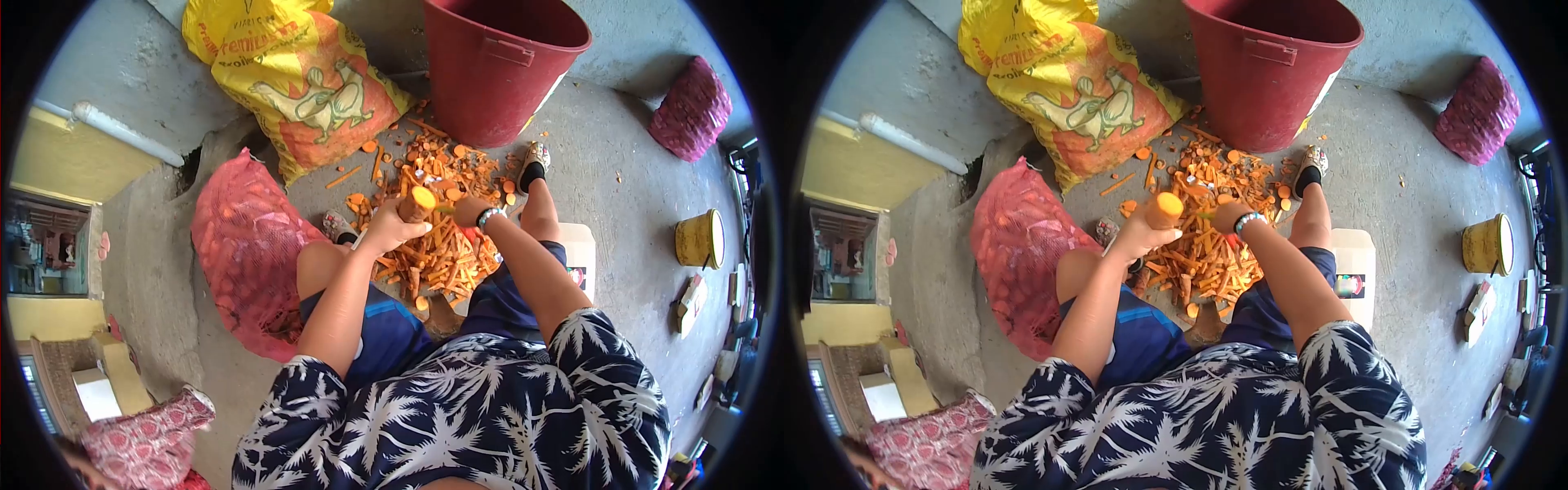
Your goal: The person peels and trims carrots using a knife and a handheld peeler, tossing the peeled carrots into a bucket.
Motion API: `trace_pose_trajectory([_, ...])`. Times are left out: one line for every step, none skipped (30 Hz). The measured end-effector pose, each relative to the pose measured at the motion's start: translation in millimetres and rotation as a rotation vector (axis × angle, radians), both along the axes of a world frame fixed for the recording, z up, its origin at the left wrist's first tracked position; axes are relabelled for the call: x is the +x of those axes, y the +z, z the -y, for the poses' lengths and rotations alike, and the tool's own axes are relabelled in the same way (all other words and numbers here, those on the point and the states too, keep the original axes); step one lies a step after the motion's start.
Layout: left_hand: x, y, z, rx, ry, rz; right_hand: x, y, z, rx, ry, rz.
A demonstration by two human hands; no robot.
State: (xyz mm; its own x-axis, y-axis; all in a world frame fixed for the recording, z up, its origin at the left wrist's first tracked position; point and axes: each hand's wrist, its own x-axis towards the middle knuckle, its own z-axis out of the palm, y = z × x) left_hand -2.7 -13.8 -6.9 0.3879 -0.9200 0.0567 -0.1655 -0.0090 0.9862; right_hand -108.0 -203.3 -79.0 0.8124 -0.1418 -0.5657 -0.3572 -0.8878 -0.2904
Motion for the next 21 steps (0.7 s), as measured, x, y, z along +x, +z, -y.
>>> trace_pose_trajectory([2, 11, 1, 0.079, 0.035, -0.171, -6, -14, 4, -0.003, 0.001, 0.001])
trace_pose_trajectory([3, 21, -1, 0.161, 0.076, -0.351, -14, -29, 6, 0.007, -0.063, -0.098])
trace_pose_trajectory([12, 14, -1, 0.056, 0.044, -0.420, -22, -41, 6, 0.018, -0.125, -0.198])
trace_pose_trajectory([19, 18, 0, -0.024, 0.006, -0.585, -30, -46, 5, 0.016, -0.115, -0.203])
trace_pose_trajectory([19, 20, 1, -0.104, 0.015, -0.653, -38, -50, 6, 0.009, -0.253, -0.122])
trace_pose_trajectory([20, 23, 2, -0.184, 0.020, -0.717, -44, -52, 6, 0.003, -0.395, -0.037])
trace_pose_trajectory([18, 23, 4, -0.187, 0.018, -0.715, -53, -58, 7, 0.001, -0.395, -0.034])
trace_pose_trajectory([14, 24, 7, -0.174, 0.138, -0.719, -61, -65, 8, 0.046, -0.513, 0.094])
trace_pose_trajectory([11, 23, 10, -0.160, 0.258, -0.724, -66, -63, 8, 0.091, -0.630, 0.221])
trace_pose_trajectory([11, 22, 11, -0.162, 0.255, -0.726, -68, -62, 7, 0.088, -0.632, 0.221])
trace_pose_trajectory([12, 20, 13, -0.118, 0.301, -0.655, -69, -61, 7, 0.256, -0.800, 0.258])
trace_pose_trajectory([13, 15, 15, -0.075, 0.347, -0.584, -69, -57, 6, 0.428, -0.963, 0.294])
trace_pose_trajectory([19, 8, 16, -0.039, 0.377, -0.493, -65, -58, 5, 0.421, -1.013, 0.318])
trace_pose_trajectory([22, 0, 16, -0.041, 0.376, -0.494, -65, -58, 3, 0.418, -1.014, 0.318])
trace_pose_trajectory([22, 0, 16, -0.028, 0.408, -0.564, -64, -49, -2, 0.507, -1.051, 0.334])
trace_pose_trajectory([21, 2, 16, -0.015, 0.438, -0.632, -62, -39, -6, 0.596, -1.086, 0.351])
trace_pose_trajectory([21, 4, 16, -0.020, 0.434, -0.631, -64, -28, -11, 0.620, -1.083, 0.314])
trace_pose_trajectory([20, 6, 16, -0.048, 0.414, -0.688, -67, -37, -13, 0.637, -1.065, 0.367])
trace_pose_trajectory([20, 8, 16, -0.077, 0.394, -0.745, -70, -39, -17, 0.612, -1.057, 0.384])
trace_pose_trajectory([20, 10, 16, -0.106, 0.372, -0.802, -72, -41, -18, 0.586, -1.049, 0.401])
trace_pose_trajectory([21, 8, 17, -0.178, 0.287, -0.880, -73, -27, -21, 0.653, -1.121, 0.377])
